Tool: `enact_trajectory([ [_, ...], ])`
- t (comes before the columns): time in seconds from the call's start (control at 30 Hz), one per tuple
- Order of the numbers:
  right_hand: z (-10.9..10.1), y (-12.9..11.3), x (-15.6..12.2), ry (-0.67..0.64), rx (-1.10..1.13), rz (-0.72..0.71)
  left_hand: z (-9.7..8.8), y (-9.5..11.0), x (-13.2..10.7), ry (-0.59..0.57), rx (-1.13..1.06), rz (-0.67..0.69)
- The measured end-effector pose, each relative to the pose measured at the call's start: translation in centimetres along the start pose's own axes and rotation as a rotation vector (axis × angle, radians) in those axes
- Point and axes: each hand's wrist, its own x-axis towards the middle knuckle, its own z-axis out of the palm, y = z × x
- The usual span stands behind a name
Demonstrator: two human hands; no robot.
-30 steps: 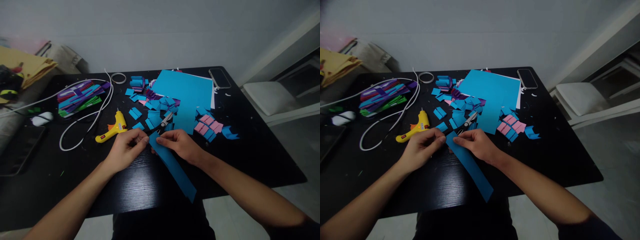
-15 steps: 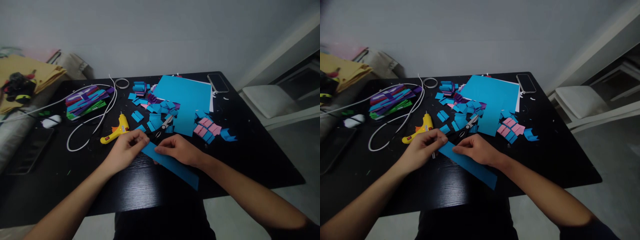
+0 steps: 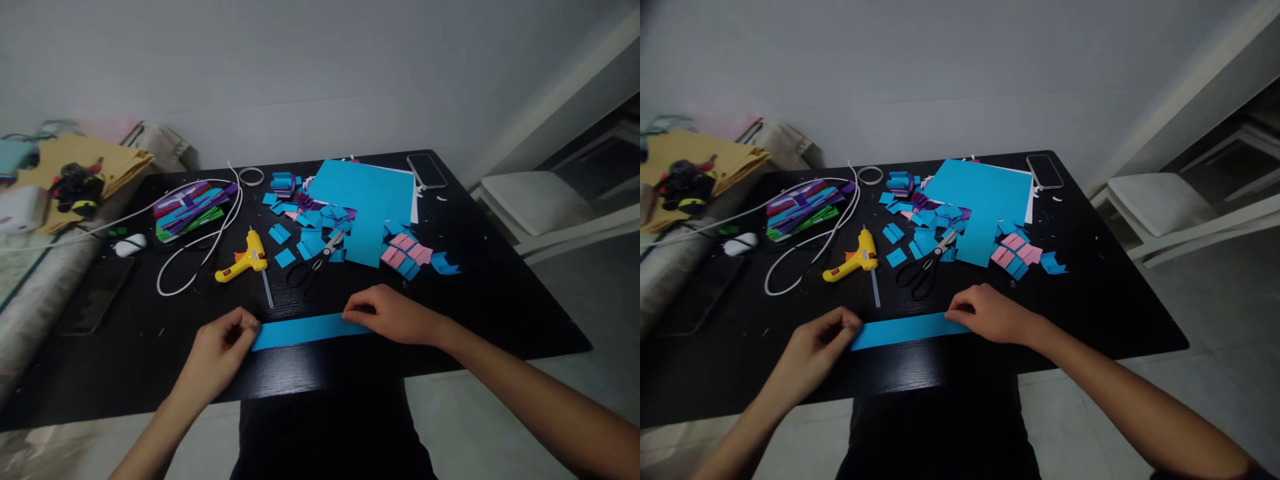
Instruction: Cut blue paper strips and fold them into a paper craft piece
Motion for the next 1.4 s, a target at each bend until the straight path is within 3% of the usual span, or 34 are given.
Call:
enact_trajectory([
  [0.07, 0.7, 0.0, -0.3, 0.053, -0.027, -0.001, 1.0, 0.1, -0.9, 0.14, 0.173, 0.096],
  [0.13, 1.4, 0.2, -0.4, 0.077, -0.046, -0.012, 2.4, 0.6, -1.6, 0.282, 0.291, 0.292],
  [0.23, 2.2, 0.4, -0.5, 0.142, -0.137, -0.077, 4.8, 1.6, -2.1, 0.181, 0.337, 0.591],
  [0.3, 2.7, 0.5, -0.6, 0.212, -0.277, -0.1, 6.0, 1.9, -2.0, 0.157, 0.346, 0.682],
  [0.47, 3.7, 0.6, -0.9, 0.37, -0.63, -0.186, 6.8, 1.7, -1.3, 0.137, 0.333, 0.706],
  [0.63, 5.3, 1.0, -0.8, 0.398, -0.644, -0.642, 6.4, 2.0, -1.3, 0.126, 0.346, 0.685],
  [0.7, 5.9, 1.1, -0.8, 0.39, -0.646, -0.739, 6.4, 2.1, -1.4, 0.128, 0.36, 0.69],
  [1.0, 5.9, 0.9, -1.1, 0.37, -0.778, -0.748, 6.6, 2.3, -1.7, 0.131, 0.365, 0.69],
  [1.4, 6.4, 0.9, -1.1, 0.315, -0.77, -0.73, 5.9, 3.1, -1.5, 0.053, 0.462, 0.779],
])
